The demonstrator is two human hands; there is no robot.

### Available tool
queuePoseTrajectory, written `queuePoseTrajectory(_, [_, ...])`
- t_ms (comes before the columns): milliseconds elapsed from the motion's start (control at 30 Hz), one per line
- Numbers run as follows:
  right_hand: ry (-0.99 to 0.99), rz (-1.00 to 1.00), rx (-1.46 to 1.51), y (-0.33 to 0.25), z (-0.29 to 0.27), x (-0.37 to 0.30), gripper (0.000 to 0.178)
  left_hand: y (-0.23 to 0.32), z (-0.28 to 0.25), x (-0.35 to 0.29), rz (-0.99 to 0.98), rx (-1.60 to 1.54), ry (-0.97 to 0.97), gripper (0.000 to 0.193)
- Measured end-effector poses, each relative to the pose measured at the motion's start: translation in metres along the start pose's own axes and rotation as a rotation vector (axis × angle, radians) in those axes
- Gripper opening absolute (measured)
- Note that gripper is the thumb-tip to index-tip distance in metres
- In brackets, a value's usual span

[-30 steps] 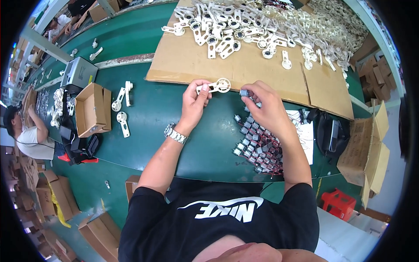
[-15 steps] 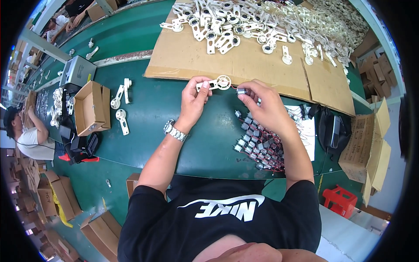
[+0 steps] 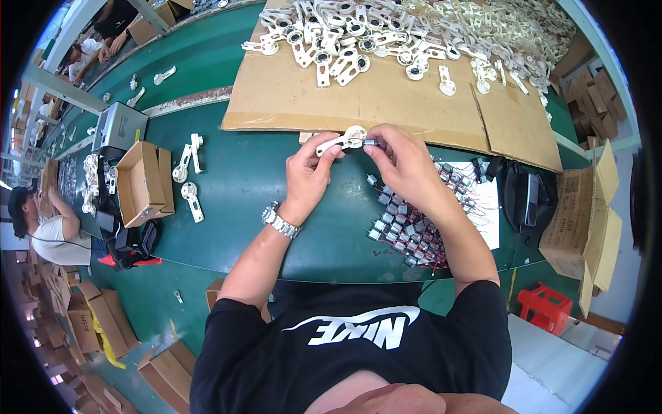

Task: The person assembles small plastic arms by hand, inserting metal bearings and pins into them.

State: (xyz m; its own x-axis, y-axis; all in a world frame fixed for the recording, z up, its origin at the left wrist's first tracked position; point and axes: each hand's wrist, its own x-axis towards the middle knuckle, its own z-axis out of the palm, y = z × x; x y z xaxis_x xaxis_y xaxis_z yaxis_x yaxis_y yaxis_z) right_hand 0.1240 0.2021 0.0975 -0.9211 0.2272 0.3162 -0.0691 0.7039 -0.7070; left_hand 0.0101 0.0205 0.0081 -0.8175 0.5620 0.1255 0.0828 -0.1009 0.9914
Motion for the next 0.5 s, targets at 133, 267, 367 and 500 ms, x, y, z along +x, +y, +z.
queuePoseTrajectory(133, [-0.145, 0.194, 0.112, -0.01, 0.001, 0.001, 0.017, 0.002, 0.0, -0.002, -0.044, 0.002, 0.026, 0.031])
queuePoseTrajectory(267, [-0.15, 0.126, 0.197, -0.005, 0.009, -0.002, 0.018, 0.004, 0.002, -0.002, -0.027, -0.071, 0.051, 0.03])
queuePoseTrajectory(367, [-0.082, 0.165, 0.146, 0.0, 0.013, -0.003, 0.02, 0.002, 0.004, -0.003, -0.062, -0.11, 0.049, 0.026])
queuePoseTrajectory(500, [-0.017, 0.166, 0.081, 0.002, 0.013, 0.0, 0.018, 0.004, 0.005, -0.009, -0.047, -0.133, -0.007, 0.023])
